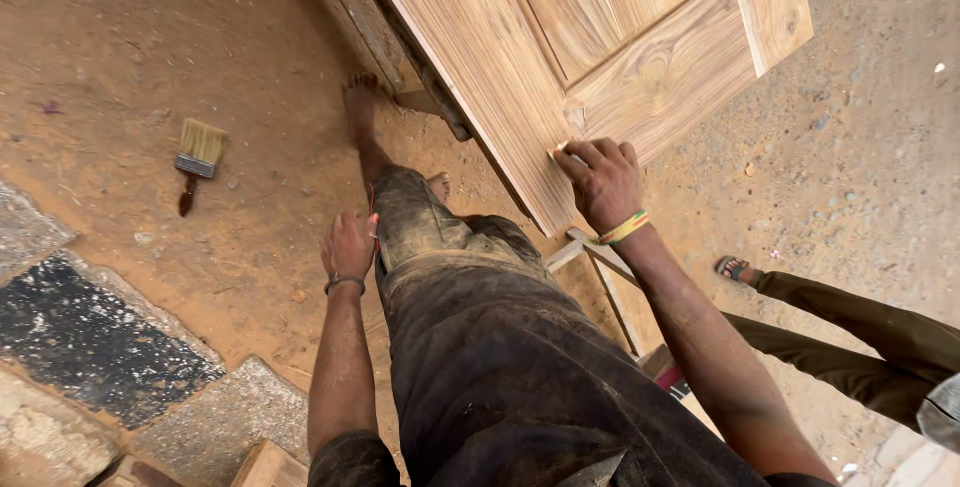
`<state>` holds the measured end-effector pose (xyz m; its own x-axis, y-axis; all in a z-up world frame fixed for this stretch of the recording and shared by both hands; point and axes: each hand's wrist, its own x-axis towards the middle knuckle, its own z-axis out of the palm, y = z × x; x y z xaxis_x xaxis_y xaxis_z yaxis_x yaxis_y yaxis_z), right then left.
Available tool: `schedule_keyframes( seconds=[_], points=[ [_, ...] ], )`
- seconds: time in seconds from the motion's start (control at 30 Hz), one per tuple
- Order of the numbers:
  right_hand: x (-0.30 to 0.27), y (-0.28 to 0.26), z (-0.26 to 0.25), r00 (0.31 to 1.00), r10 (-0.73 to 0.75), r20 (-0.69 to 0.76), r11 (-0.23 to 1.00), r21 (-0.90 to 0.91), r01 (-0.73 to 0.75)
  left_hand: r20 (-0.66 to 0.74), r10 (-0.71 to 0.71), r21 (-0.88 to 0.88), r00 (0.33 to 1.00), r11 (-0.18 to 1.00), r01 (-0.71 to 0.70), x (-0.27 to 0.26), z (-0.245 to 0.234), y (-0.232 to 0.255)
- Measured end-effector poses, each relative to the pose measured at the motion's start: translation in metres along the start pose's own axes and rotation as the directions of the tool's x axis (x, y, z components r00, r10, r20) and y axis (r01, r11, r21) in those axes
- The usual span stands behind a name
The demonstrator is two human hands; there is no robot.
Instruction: The person sands a large wooden panel using a sanding block held in the right hand. They move the block across the flat surfaces and along the edges of the panel, occasionally adjusting their position and the panel's orientation to reach different areas.
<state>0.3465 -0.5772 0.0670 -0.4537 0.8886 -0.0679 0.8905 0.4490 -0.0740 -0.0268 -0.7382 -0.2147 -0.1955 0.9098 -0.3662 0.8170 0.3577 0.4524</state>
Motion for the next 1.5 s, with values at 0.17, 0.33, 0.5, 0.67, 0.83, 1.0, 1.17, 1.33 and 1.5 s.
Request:
schedule_keyframes(
  seconds=[0.17, 0.33, 0.5, 0.67, 0.83, 1.0, 1.17, 1.33, 1.5],
  points=[
    [-0.04, 0.001, 0.007, 0.994, 0.005, 0.113, 0.998, -0.059, 0.001, -0.005, 0.008, -0.174, 1.0, 0.985, -0.009, -0.001, 0.01, 0.005],
    [-0.077, 0.006, 0.003, 0.981, -0.022, 0.193, 1.0, 0.021, 0.018, 0.01, -0.058, -0.234, 0.998, 0.97, 0.058, -0.014, 0.019, -0.008],
    [-0.026, 0.048, -0.004, 0.989, -0.134, 0.069, 0.984, 0.124, 0.124, 0.056, -0.09, -0.149, 0.994, 0.984, 0.098, -0.036, 0.01, -0.024],
    [0.058, 0.061, -0.002, 0.989, -0.132, -0.074, 0.983, 0.119, 0.14, 0.084, -0.089, -0.147, 0.993, 0.984, 0.101, -0.026, -0.007, -0.019],
    [0.067, 0.056, -0.005, 0.983, -0.182, -0.001, 0.983, 0.033, 0.182, 0.016, -0.061, -0.207, 0.998, 0.976, 0.063, -0.028, -0.006, -0.011],
    [0.04, 0.069, 0.006, 0.97, -0.232, 0.074, 0.971, -0.049, 0.236, 0.12, -0.071, -0.256, 0.99, 0.961, 0.1, -0.033, 0.001, 0.005],
    [-0.012, 0.072, 0.014, 0.964, -0.199, 0.179, 0.977, -0.042, 0.209, 0.152, -0.039, -0.291, 0.988, 0.953, 0.083, -0.029, 0.009, 0.013],
    [-0.056, 0.059, 0.01, 0.97, -0.114, 0.213, 0.992, -0.021, 0.121, 0.126, 0.005, -0.302, 0.992, 0.953, 0.033, -0.025, 0.007, 0.018],
    [-0.088, 0.048, 0.017, 0.947, 0.008, 0.322, 0.996, -0.085, 0.02, 0.134, 0.019, -0.258, 0.991, 0.966, 0.016, -0.024, 0.007, 0.022]
  ],
)
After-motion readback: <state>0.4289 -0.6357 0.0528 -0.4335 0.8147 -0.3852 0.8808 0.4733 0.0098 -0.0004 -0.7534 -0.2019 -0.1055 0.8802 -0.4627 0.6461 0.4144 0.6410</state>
